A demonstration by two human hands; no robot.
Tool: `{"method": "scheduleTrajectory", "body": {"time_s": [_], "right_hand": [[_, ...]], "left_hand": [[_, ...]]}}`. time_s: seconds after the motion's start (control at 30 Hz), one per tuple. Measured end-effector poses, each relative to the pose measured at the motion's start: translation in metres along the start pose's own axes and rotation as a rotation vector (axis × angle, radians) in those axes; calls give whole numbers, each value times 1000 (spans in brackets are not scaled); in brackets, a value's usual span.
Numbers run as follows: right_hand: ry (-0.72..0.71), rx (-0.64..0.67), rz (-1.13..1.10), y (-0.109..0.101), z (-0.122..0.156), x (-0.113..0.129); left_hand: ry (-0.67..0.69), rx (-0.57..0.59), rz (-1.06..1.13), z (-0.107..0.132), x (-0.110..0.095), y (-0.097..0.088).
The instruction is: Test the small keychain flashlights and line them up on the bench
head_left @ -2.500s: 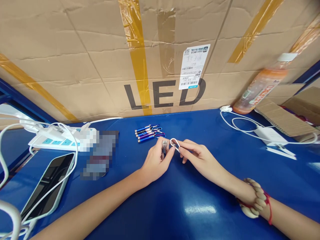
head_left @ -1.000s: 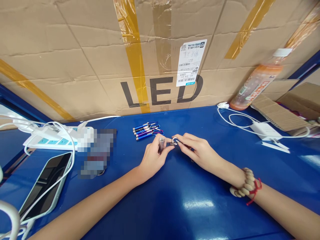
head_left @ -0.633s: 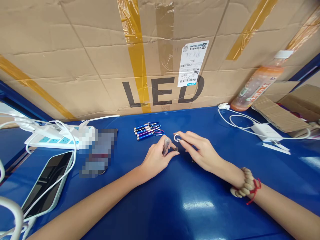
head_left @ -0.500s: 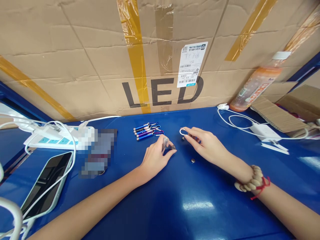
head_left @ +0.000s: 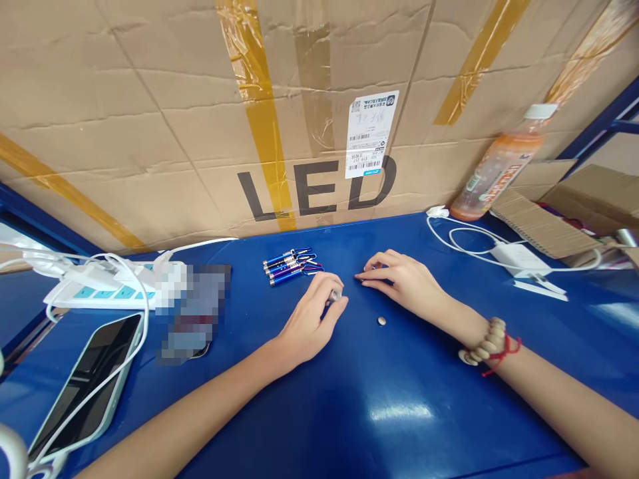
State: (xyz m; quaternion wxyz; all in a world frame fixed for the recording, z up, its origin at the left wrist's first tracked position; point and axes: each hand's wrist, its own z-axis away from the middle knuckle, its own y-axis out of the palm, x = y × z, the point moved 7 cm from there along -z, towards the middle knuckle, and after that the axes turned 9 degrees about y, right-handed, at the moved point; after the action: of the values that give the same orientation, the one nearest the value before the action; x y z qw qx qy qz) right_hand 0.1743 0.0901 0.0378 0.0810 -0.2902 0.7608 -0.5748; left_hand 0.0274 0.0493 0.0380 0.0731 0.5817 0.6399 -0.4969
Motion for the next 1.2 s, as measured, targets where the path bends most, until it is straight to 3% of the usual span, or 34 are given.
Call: {"method": "scheduleTrajectory", "body": {"time_s": [0.07,0.17,0.27,0.4,0.57,0.97,1.13,1.2], "right_hand": [[2,12,-25,1,-1,-1],[26,13,-69,1,-1,-1],[73,-26,-212,-6,-1,3],[187,-71,-610,-18,0,13],[268,109,-829,-11,3,30],[428,207,-874,8,8,24],[349,158,-762,-9,4,16],[286,283,-637,-9,5,13]], "left_hand": [[90,14,16,0,-7,0],[119,17,19,0,-9,-1],[60,39,9,-1,-4,2],[-91,73,-14,1,8,6],[-121,76,16,1,12,8],[-99,176,-30,0,12,16],[-136,121,-22,0,12,12],[-175,94,-19,0,13,10]]}}
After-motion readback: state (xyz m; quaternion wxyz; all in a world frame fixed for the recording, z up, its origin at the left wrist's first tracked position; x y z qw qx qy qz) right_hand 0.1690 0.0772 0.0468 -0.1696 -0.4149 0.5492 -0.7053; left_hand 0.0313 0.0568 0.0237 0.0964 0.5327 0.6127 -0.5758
